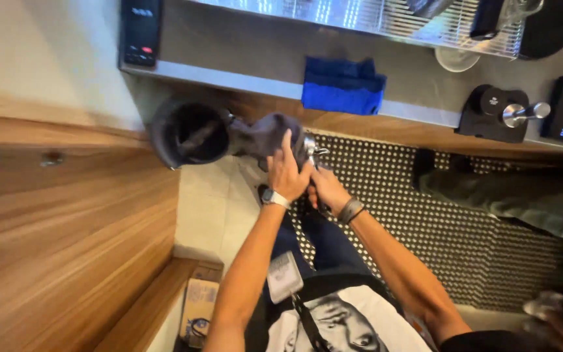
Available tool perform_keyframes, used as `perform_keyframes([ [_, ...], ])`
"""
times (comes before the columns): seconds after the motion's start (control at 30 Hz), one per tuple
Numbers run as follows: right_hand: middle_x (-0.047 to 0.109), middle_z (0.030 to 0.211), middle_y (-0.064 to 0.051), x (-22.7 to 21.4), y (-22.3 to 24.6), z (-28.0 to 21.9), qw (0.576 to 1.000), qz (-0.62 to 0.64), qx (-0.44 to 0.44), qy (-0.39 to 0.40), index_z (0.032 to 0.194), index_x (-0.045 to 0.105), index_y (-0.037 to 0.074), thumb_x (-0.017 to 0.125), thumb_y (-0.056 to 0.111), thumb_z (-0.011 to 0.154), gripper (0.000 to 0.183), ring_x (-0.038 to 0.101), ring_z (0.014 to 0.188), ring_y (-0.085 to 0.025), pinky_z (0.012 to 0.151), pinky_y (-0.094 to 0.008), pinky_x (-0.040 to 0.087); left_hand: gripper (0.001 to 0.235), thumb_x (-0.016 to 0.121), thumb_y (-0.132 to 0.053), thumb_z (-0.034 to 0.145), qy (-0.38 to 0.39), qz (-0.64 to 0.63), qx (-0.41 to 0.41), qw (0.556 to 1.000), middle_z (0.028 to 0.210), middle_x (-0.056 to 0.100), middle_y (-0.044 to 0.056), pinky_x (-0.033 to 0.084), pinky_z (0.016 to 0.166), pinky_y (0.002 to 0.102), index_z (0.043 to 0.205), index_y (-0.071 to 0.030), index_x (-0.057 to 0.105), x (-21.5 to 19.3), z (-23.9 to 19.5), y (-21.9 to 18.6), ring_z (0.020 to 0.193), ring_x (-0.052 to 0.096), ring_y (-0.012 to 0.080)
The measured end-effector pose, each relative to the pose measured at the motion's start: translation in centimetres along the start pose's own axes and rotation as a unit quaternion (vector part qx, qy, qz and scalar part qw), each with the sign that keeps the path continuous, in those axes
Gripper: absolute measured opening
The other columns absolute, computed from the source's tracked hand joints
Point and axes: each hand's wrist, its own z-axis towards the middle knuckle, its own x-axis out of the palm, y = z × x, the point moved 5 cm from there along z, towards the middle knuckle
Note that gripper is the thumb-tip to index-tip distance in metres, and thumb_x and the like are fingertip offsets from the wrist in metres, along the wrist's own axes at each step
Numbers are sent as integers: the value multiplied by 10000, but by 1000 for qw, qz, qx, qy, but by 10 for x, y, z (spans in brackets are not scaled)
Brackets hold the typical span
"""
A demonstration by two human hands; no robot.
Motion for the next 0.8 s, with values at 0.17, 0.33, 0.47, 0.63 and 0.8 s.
perform_keyframes([
  [0.17, 658, 724, -240, -13, 18, -11, 827, -472, -275, -131, 1046, 569, -5, 511, 365, 1054, 375, 706, 738, -423, 625, -518, 565, 618, 739, -190, 767, -80, -296, -168, 937, 999, 690, 101, 553, 861, 395, 1328, -210, 479, 37, -21, 74, 956, 698, 277],
  [0.33, 581, 647, -52, -45, 39, -9, 604, -585, -515, -166, 902, 581, 130, 685, 391, 912, 281, 666, 591, -258, 520, -393, 530, 340, 732, -20, 887, -213, -606, -315, 699, 1082, 643, 122, 546, 894, 365, 1197, -84, 606, 42, -49, 76, 972, 665, 259],
  [0.47, 491, 647, -90, -48, 63, -44, 947, -171, -229, 146, 965, 579, 48, 533, 472, 1060, 436, 531, 570, -267, 480, -392, 473, 146, 714, -170, 981, -204, -602, -351, 688, 1015, 699, 117, 573, 861, 422, 1113, -138, 660, 40, -57, 114, 905, 697, 264],
  [0.63, 333, 515, 25, -47, 50, -90, 957, 87, -34, 275, 969, 563, 86, 528, 448, 1050, 373, 400, 348, -118, 302, -308, 412, 91, 659, -206, 1011, -172, -572, -363, 715, 1001, 606, 71, 606, 778, 381, 1094, -197, 622, 9, -69, 55, 785, 622, 237],
  [0.8, 364, 535, 13, -24, 46, -90, 970, 63, -61, 228, 975, 580, 45, 514, 400, 1071, 374, 441, 361, -125, 293, -325, 429, 195, 584, -249, 1048, -253, -475, -269, 798, 1123, 534, 106, 580, 773, 378, 1216, -155, 554, -38, -64, -13, 867, 562, 202],
])
